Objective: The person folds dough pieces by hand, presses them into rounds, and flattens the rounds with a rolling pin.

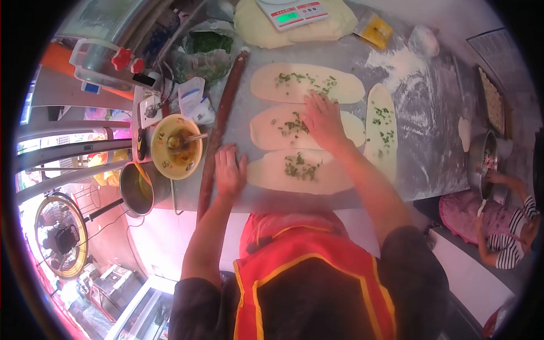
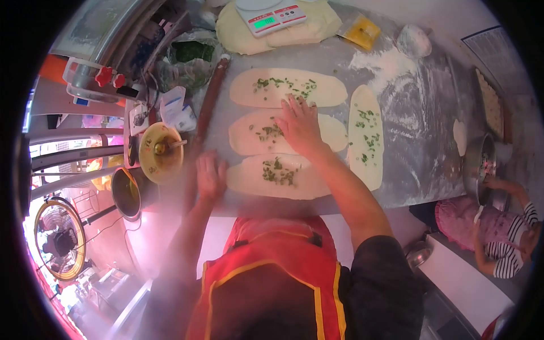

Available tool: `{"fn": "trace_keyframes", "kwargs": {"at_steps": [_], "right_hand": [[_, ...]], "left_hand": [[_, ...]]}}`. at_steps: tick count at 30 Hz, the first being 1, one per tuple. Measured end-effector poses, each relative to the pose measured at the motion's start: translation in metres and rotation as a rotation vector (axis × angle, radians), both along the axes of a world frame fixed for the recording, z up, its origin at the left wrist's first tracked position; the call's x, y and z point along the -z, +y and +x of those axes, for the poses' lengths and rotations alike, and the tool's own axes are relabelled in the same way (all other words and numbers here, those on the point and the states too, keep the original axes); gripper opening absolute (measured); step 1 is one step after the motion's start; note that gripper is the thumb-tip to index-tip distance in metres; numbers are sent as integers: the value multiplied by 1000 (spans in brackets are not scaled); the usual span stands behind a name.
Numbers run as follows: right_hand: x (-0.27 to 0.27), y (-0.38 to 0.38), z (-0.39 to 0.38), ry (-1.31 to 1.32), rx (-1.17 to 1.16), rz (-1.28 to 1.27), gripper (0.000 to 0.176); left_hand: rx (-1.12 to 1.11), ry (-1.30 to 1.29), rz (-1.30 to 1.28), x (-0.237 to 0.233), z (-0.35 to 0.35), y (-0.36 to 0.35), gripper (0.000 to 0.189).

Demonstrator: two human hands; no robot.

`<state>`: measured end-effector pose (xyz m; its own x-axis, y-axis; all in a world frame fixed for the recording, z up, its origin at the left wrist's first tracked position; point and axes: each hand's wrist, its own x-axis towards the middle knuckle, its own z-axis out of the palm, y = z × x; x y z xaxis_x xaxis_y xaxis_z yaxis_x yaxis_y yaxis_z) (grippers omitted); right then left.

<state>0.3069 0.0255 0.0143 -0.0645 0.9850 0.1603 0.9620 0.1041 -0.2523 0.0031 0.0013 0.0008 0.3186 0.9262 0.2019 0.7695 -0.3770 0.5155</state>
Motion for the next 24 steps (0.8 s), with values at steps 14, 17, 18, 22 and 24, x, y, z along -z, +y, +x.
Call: {"fn": "trace_keyframes", "kwargs": {"at_steps": [14, 17, 18, 22, 24], "right_hand": [[-40, -146, -20, 168, 14, -130, 58], [-42, -151, -63, 194, -57, -162, 59], [-35, -152, -77, 207, -60, -175, 60], [-18, -160, -108, 207, -149, -141, 60], [-20, -164, -108, 194, -146, -167, 59]], "left_hand": [[53, -49, 14, -4, -3, -3, 27], [55, -46, 2, -5, -4, -10, 25], [42, -7, -31, -8, -4, -15, 26], [-25, 49, -219, -28, 0, -40, 30], [-43, 25, -265, -31, 2, -44, 31]]}}
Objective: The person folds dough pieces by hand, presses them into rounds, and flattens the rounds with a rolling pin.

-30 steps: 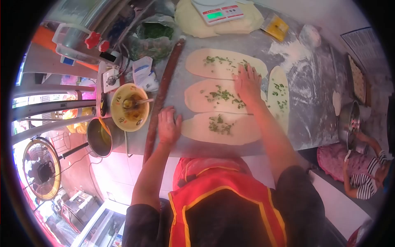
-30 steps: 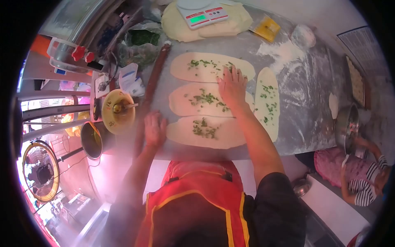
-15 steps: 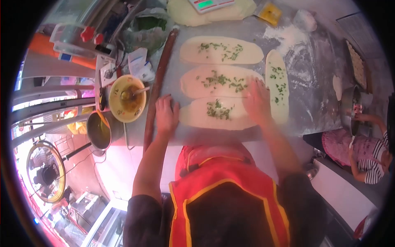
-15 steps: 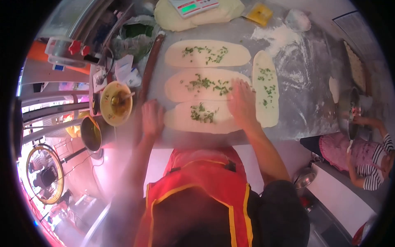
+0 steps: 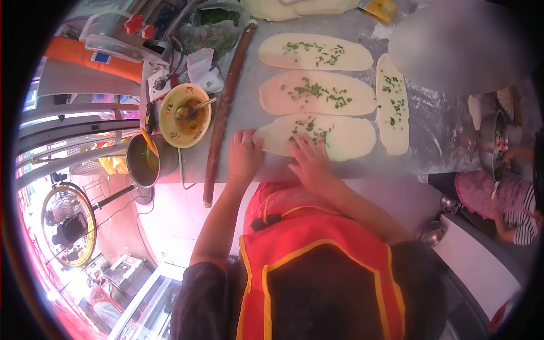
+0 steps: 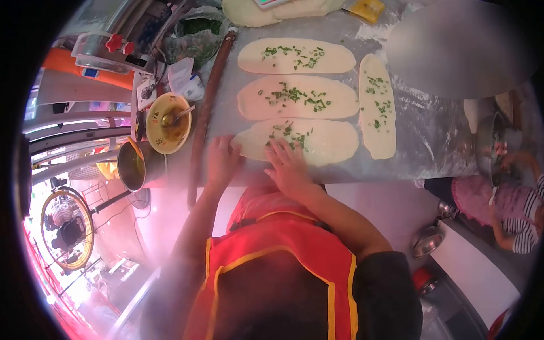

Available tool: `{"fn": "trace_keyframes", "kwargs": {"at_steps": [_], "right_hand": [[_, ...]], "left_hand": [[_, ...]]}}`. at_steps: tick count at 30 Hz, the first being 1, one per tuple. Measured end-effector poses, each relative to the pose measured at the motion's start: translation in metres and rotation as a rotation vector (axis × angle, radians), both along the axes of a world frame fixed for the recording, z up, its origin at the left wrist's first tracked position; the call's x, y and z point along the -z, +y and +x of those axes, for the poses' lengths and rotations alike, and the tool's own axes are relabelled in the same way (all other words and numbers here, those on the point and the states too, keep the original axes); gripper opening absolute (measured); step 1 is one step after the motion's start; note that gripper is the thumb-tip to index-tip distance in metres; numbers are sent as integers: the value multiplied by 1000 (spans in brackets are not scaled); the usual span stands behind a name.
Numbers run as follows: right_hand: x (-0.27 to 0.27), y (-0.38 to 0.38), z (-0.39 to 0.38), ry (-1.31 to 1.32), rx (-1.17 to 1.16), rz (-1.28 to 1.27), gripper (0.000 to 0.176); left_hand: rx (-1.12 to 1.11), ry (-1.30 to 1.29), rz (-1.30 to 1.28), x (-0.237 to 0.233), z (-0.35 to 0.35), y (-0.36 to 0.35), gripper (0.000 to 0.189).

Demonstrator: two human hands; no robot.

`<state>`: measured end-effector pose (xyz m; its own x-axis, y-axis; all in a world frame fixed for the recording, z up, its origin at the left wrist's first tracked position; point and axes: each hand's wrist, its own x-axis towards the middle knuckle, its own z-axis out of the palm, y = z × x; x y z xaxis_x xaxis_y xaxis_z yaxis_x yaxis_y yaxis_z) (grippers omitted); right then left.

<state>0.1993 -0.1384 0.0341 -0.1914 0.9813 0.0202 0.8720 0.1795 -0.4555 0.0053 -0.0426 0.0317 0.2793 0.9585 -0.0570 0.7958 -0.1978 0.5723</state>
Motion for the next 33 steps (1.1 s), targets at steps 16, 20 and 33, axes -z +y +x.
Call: {"fn": "trace_keyframes", "kwargs": {"at_steps": [16, 20, 33], "right_hand": [[-19, -41, 54, -10, 194, 29, 54], [-16, -38, 55, 2, 187, -7, 56], [-4, 2, 21, -168, -38, -66, 77]], "left_hand": [[57, -339, -360, -34, 67, -12, 21], [160, -292, -291, -18, 96, -23, 23], [503, 62, 285, 24, 49, -17, 40]]}}
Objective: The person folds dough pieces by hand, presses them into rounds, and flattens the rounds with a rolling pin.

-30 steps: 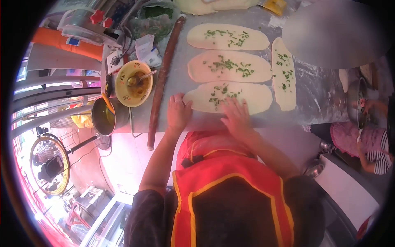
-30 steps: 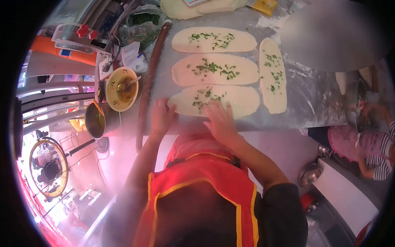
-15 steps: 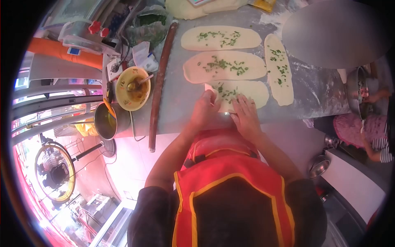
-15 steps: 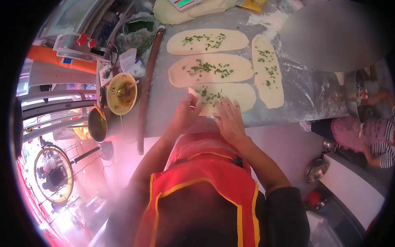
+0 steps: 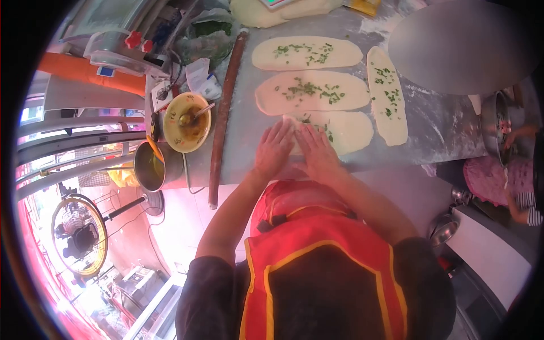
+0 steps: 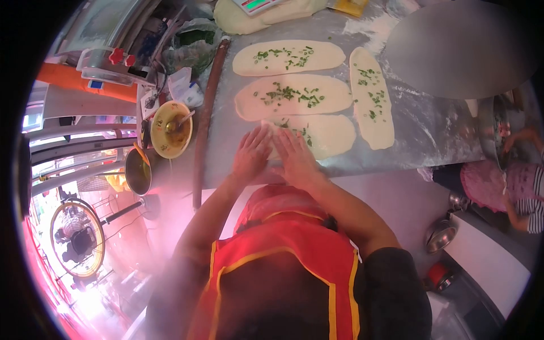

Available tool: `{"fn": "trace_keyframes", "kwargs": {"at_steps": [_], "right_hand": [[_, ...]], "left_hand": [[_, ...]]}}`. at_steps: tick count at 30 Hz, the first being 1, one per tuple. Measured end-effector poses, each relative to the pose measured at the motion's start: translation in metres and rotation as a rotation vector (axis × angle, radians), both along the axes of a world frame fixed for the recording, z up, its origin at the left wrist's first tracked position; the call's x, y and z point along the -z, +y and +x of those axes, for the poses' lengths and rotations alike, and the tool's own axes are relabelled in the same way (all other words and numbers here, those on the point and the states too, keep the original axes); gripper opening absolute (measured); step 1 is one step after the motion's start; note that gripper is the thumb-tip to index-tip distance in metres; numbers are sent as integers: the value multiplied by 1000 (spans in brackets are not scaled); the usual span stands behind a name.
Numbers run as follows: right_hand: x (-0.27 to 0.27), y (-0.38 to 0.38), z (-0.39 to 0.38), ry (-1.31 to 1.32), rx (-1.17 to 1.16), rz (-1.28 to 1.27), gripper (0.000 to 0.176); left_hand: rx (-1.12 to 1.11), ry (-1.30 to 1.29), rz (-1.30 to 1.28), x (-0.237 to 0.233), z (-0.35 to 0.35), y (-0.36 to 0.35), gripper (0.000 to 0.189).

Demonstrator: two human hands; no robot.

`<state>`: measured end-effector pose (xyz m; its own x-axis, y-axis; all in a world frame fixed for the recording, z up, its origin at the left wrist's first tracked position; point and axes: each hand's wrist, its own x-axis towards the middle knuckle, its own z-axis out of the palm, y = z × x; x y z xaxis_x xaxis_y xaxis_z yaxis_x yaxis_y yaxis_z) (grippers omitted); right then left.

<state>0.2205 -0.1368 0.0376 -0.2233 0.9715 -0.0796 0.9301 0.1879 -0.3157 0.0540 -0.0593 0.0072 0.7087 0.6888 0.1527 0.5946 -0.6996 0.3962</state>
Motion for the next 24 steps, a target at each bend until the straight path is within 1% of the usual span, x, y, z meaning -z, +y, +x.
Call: {"fn": "trace_keyframes", "kwargs": {"at_steps": [2, 3, 5, 6, 8, 9, 11, 12, 14, 15, 17, 18, 20, 23, 24], "right_hand": [[-11, 5, 3, 13, 8, -38, 73], [-17, 7, 4, 19, 8, -60, 71], [-28, 13, 8, 595, 178, -155, 67], [-30, 16, 9, 884, 269, -205, 65], [5, 25, 4, 1540, 653, -422, 60], [8, 32, 1, 1863, 851, -533, 58], [11, 35, 6, 1971, 933, -579, 59], [7, 36, 9, 2024, 973, -601, 59], [-2, 32, 9, 2040, 925, -568, 60], [-4, 29, 10, 2042, 901, -554, 61], [12, 23, 9, 1987, 942, -538, 61], [18, 26, 9, 1965, 955, -523, 60], [5, 25, 9, 1865, 894, -459, 59], [6, 14, 6, 1670, 753, -415, 56], [9, 11, 6, 1599, 699, -406, 55]], "left_hand": [[-23, -20, -15, -4, 2, 4, 39], [-63, -89, -131, -5, 1, 6, 38], [-145, -224, -372, -6, 0, 7, 36], [-229, -284, -403, 0, -2, 6, 33], [-394, -404, -458, 14, -7, 6, 29], [-440, -390, -561, 12, -7, 5, 28], [-529, -357, -768, 8, -6, -1, 28], [-540, -389, -770, 11, -4, -1, 30], [-556, -452, -778, 20, -1, -1, 33], [-546, -437, -773, 19, 2, 1, 35], [-520, -401, -764, 14, 7, 6, 37], [-532, -360, -789, 4, 11, 10, 39], [-567, -273, -847, -16, 19, 12, 41], [-511, -126, -809, 6, 23, 22, 38], [-501, -97, -783, 3, 25, 22, 38]]}}
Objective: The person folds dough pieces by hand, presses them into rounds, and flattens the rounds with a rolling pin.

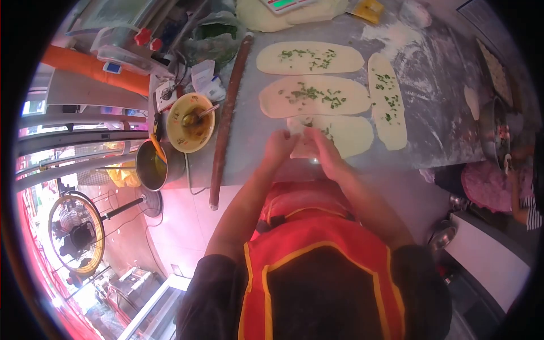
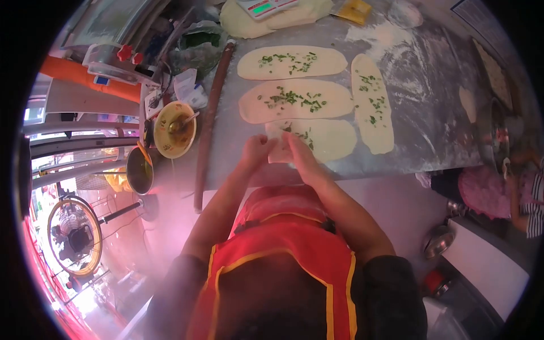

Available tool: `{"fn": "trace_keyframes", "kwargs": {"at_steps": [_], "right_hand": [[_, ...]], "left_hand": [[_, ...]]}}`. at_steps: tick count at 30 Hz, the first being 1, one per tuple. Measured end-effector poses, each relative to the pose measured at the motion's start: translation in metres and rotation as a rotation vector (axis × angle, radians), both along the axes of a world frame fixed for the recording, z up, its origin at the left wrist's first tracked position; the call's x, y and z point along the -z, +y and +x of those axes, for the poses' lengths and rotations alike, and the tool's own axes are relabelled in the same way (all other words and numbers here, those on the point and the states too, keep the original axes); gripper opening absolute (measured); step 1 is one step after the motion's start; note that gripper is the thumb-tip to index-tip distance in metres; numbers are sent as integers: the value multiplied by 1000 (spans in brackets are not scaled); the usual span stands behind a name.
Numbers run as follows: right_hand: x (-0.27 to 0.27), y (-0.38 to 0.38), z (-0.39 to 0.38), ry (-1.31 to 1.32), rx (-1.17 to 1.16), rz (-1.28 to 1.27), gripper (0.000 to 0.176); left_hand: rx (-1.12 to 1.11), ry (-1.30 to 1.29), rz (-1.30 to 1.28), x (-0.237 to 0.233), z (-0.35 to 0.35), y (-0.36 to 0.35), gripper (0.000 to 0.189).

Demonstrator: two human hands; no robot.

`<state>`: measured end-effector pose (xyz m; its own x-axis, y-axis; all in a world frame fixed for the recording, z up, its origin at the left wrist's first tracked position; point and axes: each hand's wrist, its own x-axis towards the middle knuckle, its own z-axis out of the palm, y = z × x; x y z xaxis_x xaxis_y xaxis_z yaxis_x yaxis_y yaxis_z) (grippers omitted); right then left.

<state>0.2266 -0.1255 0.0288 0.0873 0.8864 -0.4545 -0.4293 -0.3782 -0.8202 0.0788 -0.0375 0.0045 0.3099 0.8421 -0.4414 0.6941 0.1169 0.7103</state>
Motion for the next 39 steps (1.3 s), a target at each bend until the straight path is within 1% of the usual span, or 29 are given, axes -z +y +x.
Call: {"fn": "trace_keyframes", "kwargs": {"at_steps": [2, 3, 6, 8, 9, 11, 12, 14, 15, 17, 18, 19, 20, 22, 24, 26, 29, 32, 35, 38, 39], "right_hand": [[6, 0, 4, 153, 159, -17, 53], [10, 2, 5, 230, 233, -25, 52], [22, 2, 5, 236, 205, 4, 47], [19, 2, 9, 115, 154, 37, 43], [15, 0, 9, 57, 126, 49, 41], [9, -4, 4, -355, 37, 57, 40], [5, -5, 2, -562, -7, 62, 40], [-9, -6, 2, -502, 74, 13, 39], [-19, -7, 2, -469, 111, -16, 38], [-43, -7, 14, -518, 75, -40, 39], [-48, -6, 23, -548, 59, -49, 39], [-34, -7, 33, -620, 33, -87, 39], [-24, -11, 37, -586, 82, -68, 38], [-6, -16, 44, -517, 175, -26, 37], [2, -17, 49, -611, 183, -26, 38], [5, -17, 52, -736, 196, -48, 38], [-6, -18, 59, -872, 119, -128, 39], [4, -29, 68, -1332, 174, 64, 39], [-14, -22, 67, -558, 227, 10, 40], [0, -14, 64, 110, 342, -124, 39], [-1, -11, 68, 136, 339, -165, 41]], "left_hand": [[37, 59, 42, -7, 2, 1, 36], [15, 31, 73, -6, 2, 0, 36], [-4, -17, 114, -4, 1, -8, 36], [12, -14, 96, -7, 3, -4, 34], [-60, -119, 7, 3, 2, -5, 33], [-202, -332, -173, 32, 3, -6, 32], [-172, -375, -187, 22, 7, -7, 32], [-113, -457, -217, -26, 18, -12, 31], [-95, -483, -224, -40, 24, -16, 31], [-56, -538, -238, -56, 38, -24, 31], [-39, -530, -192, -52, 42, -25, 30], [-21, -522, -146, -44, 45, -27, 29], [-3, -512, -103, -35, 46, -28, 28], [253, -281, 389, -17, 46, -29, 28], [416, -152, 665, -4, 45, -30, 29], [495, -146, 729, 5, 46, -36, 32], [378, -185, 647, -18, 58, -43, 33], [403, -123, 707, -18, 62, -44, 34], [430, -109, 703, -21, 65, -44, 35], [458, -129, 704, -18, 64, -41, 34], [474, -130, 710, -14, 62, -40, 34]]}}
